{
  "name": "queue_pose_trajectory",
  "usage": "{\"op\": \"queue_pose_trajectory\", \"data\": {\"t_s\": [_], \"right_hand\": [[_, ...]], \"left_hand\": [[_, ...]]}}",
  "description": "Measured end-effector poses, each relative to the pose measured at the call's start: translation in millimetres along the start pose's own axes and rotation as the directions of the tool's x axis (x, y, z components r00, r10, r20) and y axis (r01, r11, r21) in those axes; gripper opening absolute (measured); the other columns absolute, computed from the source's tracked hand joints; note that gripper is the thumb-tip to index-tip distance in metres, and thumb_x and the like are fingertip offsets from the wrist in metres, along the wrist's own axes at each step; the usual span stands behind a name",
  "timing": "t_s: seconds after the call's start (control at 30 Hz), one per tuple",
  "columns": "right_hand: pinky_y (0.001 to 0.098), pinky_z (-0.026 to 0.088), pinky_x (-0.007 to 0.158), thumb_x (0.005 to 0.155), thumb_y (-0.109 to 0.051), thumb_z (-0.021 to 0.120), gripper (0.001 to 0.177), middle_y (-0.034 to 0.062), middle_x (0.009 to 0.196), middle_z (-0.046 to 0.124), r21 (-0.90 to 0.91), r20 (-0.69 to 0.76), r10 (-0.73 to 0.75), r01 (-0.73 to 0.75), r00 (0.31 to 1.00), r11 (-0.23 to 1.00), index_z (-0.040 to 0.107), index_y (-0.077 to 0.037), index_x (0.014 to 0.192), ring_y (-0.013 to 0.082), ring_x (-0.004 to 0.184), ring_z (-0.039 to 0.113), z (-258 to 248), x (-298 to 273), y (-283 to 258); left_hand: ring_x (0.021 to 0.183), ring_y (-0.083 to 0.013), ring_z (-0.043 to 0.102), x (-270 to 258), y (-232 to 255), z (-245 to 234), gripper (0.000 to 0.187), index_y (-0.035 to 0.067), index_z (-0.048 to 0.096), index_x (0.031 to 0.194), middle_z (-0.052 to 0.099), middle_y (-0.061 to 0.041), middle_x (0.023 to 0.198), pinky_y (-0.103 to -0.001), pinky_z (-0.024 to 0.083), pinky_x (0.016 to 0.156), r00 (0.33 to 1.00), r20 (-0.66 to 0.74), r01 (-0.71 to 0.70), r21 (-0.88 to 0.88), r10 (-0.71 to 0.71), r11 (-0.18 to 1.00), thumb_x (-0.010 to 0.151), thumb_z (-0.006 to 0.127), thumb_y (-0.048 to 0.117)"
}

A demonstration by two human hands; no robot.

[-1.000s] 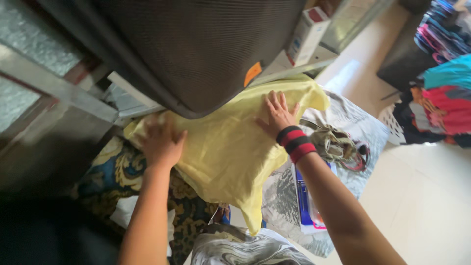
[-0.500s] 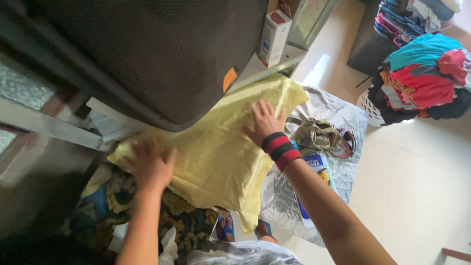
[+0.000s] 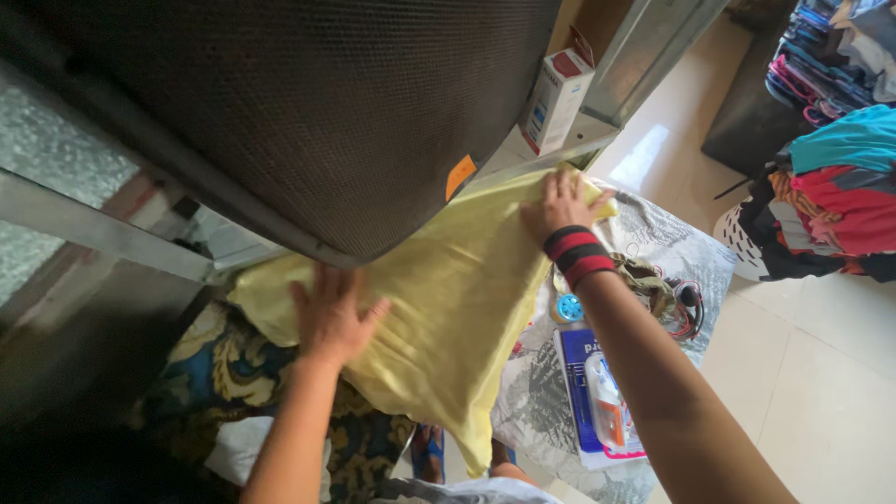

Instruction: The person wipes a shelf with a tissue, then picks up and moves various items including a bag, a yellow cloth, a notebook, and a box. They place the items on a nearby surface and continue wiping the shelf.

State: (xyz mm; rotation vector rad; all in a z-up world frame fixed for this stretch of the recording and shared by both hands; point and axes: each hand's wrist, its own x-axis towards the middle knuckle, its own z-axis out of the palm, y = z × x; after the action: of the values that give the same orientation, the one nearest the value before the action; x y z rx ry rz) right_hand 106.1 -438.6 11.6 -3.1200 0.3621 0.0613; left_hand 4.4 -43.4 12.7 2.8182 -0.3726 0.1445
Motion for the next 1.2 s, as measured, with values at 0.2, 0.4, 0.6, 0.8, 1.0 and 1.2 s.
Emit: {"op": "queue_pose_trajectory", "data": {"t_s": [0.2,0.4,0.6,0.8,1.0,1.2], "right_hand": [[0.0801,0.006,0.111,0.087,-0.068,0.056,0.094,0.0088,0.168,0.02,0.171,-0.003,-0.213,0.21,0.977,0.963,0.029,-0.015,0.159,0.0306,0.156,0.013,23,5,-7],[0.081,0.008,0.11,0.084,-0.066,0.065,0.096,0.0119,0.168,0.021,0.133,-0.037,-0.143,0.147,0.989,0.98,0.032,-0.012,0.157,0.0299,0.156,0.015,15,-11,16],[0.0813,0.01,0.113,0.089,-0.059,0.065,0.087,0.0076,0.169,0.029,0.194,-0.046,-0.225,0.23,0.973,0.954,0.037,-0.013,0.158,0.0298,0.158,0.021,14,8,25],[0.0781,0.007,0.113,0.084,-0.065,0.066,0.094,0.0108,0.166,0.026,0.159,0.008,-0.224,0.22,0.975,0.963,0.036,-0.013,0.156,0.0302,0.154,0.02,22,-34,18],[0.081,0.006,0.111,0.086,-0.068,0.064,0.095,0.0152,0.168,0.022,0.125,-0.054,-0.253,0.258,0.966,0.958,0.034,-0.012,0.158,0.0343,0.157,0.016,-1,-36,2],[0.0812,0.006,0.108,0.073,-0.071,0.07,0.11,0.0154,0.167,0.014,0.095,0.123,-0.303,0.293,0.945,0.951,0.027,-0.015,0.158,0.0363,0.154,0.011,8,-99,-25]], "left_hand": [[0.157,-0.0405,0.015,-2,-42,-5,0.085,0.02,0.03,0.157,0.025,-0.017,0.167,-0.07,0.007,0.12,0.98,0.148,0.095,0.243,-0.134,0.965,0.093,0.04,0.075],[0.151,-0.0486,0.012,-18,-27,6,0.097,0.017,0.022,0.163,0.017,-0.03,0.164,-0.074,0.008,0.113,0.97,0.063,0.225,0.116,-0.233,0.967,0.088,0.043,0.074],[0.151,-0.0495,0.009,-14,-25,7,0.097,0.015,0.02,0.163,0.014,-0.029,0.165,-0.075,0.006,0.113,0.961,0.066,0.26,0.106,-0.268,0.96,0.09,0.042,0.075],[0.154,-0.0462,0.009,-20,-12,4,0.098,0.01,0.022,0.161,0.012,-0.029,0.165,-0.074,0.008,0.112,0.929,0.145,0.304,0.228,-0.341,0.925,0.092,0.044,0.076],[0.157,-0.0409,0.008,-15,-40,3,0.09,0.013,0.026,0.162,0.012,-0.022,0.169,-0.068,0.008,0.12,0.948,0.033,0.314,0.05,-0.315,0.948,0.094,0.043,0.07],[0.154,-0.0435,0.006,-46,-77,-12,0.091,0.013,0.022,0.163,0.009,-0.022,0.169,-0.07,0.007,0.116,0.923,0.055,0.375,0.096,-0.381,0.922,0.096,0.042,0.072]]}}
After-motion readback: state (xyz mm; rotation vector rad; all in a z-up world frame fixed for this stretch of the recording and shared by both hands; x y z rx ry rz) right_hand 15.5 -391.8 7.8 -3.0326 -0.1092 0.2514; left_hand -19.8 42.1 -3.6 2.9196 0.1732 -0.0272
